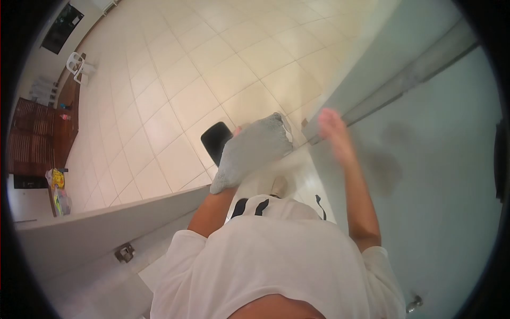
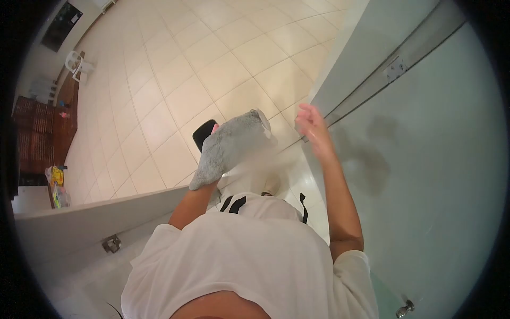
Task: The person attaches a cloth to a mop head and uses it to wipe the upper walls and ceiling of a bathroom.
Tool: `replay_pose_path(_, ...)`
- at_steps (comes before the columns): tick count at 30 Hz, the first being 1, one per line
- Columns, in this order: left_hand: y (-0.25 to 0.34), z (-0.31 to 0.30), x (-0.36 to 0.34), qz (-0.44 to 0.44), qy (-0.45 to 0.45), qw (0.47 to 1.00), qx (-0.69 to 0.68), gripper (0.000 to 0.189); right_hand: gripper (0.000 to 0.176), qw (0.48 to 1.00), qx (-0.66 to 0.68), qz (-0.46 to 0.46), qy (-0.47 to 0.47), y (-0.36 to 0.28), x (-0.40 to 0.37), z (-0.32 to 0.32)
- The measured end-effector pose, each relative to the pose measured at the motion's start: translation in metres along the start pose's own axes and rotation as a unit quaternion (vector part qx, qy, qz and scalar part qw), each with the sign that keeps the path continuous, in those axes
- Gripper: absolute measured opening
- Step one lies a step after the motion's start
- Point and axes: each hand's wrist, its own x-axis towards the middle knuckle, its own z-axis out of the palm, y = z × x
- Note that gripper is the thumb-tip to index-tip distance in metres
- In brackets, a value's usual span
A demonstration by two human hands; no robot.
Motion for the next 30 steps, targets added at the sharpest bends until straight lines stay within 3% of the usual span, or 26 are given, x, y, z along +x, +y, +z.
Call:
replay_pose_path(2, -0.001, -0.009, 0.025, -0.041, -0.053, 0.996, -0.063, 0.047, 0.036, 0.99, 0.115, 0.076, -0.026, 0.029, 0.018, 0.009)
replay_pose_path(3, -0.001, -0.007, 0.026, 0.061, -0.051, 0.966, 0.246, 0.043, 0.037, 0.973, 0.157, 0.154, -0.062, 0.042, 0.029, 0.013)
replay_pose_path(5, 0.004, -0.005, 0.038, 0.158, -0.052, 0.834, 0.527, 0.048, 0.036, 0.916, 0.266, 0.253, -0.16, 0.073, 0.053, 0.023)
replay_pose_path(6, 0.009, -0.003, 0.042, 0.152, -0.057, 0.827, 0.538, 0.049, 0.034, 0.875, 0.329, 0.276, -0.222, 0.075, 0.06, 0.03)
replay_pose_path(10, 0.03, -0.001, 0.059, 0.124, -0.069, 0.802, 0.58, 0.052, 0.029, 0.903, 0.276, 0.256, -0.208, 0.051, 0.087, 0.046)
replay_pose_path(11, 0.029, -0.011, 0.071, 0.124, -0.074, 0.804, 0.577, 0.052, 0.029, 0.96, 0.084, 0.18, -0.196, 0.05, 0.098, 0.05)
replay_pose_path(12, 0.023, -0.025, 0.089, 0.053, -0.023, 0.963, 0.264, 0.043, 0.028, 0.973, -0.114, 0.097, -0.175, 0.05, 0.112, 0.052)
replay_pose_path(13, 0.019, -0.039, 0.106, 0.004, -0.008, 0.996, 0.092, 0.04, 0.028, 0.974, -0.118, 0.097, -0.168, 0.052, 0.126, 0.055)
replay_pose_path(14, 0.016, -0.054, 0.123, -0.036, 0.023, 0.995, -0.085, 0.038, 0.029, 0.972, -0.187, -0.012, -0.14, 0.057, 0.139, 0.059)
replay_pose_path(15, 0.017, -0.067, 0.139, -0.052, -0.055, 0.993, -0.088, 0.042, 0.03, 0.953, -0.255, -0.121, -0.111, 0.058, 0.155, 0.062)
replay_pose_path(16, 0.016, -0.08, 0.159, -0.069, -0.132, 0.985, -0.089, 0.05, 0.03, 0.952, -0.262, -0.12, -0.103, 0.06, 0.175, 0.064)
replay_pose_path(17, 0.012, -0.093, 0.179, -0.074, -0.141, 0.983, -0.092, 0.05, 0.03, 0.956, -0.262, -0.095, -0.086, 0.058, 0.195, 0.065)
replay_pose_path(18, 0.007, -0.105, 0.201, -0.001, -0.149, 0.983, 0.111, 0.046, 0.031, 0.96, -0.262, -0.071, -0.066, 0.052, 0.215, 0.066)
replay_pose_path(19, 0.004, -0.115, 0.229, 0.08, -0.157, 0.936, 0.306, 0.043, 0.031, 0.959, -0.268, -0.075, -0.051, 0.051, 0.238, 0.066)
replay_pose_path(20, 0.001, -0.123, 0.261, 0.08, -0.175, 0.933, 0.304, 0.043, 0.03, 0.964, -0.254, -0.057, -0.063, 0.05, 0.263, 0.065)
replay_pose_path(21, -0.004, -0.131, 0.293, -0.021, -0.156, 0.986, 0.049, 0.042, 0.03, 0.965, -0.25, -0.045, -0.057, 0.039, 0.284, 0.065)
replay_pose_path(22, -0.002, -0.13, 0.316, -0.132, -0.118, 0.962, -0.208, 0.044, 0.03, 0.967, -0.247, -0.033, -0.052, 0.028, 0.304, 0.065)
replay_pose_path(24, 0.024, -0.143, 0.331, -0.133, -0.141, 0.964, -0.18, 0.048, 0.03, 0.922, -0.343, -0.178, -0.024, 0.007, 0.314, 0.08)
replay_pose_path(25, 0.04, -0.129, 0.356, -0.106, -0.161, 0.968, -0.159, 0.051, 0.03, 0.917, -0.36, -0.171, 0.001, -0.023, 0.323, 0.082)
replay_pose_path(27, 0.102, -0.053, 0.374, -0.199, -0.094, 0.947, -0.234, 0.054, 0.029, 0.938, -0.336, -0.08, 0.038, -0.078, 0.332, 0.075)
replay_pose_path(30, 0.144, 0.012, 0.392, -0.245, -0.105, 0.947, -0.182, 0.06, 0.027, 0.938, -0.327, -0.027, 0.11, -0.13, 0.309, 0.053)
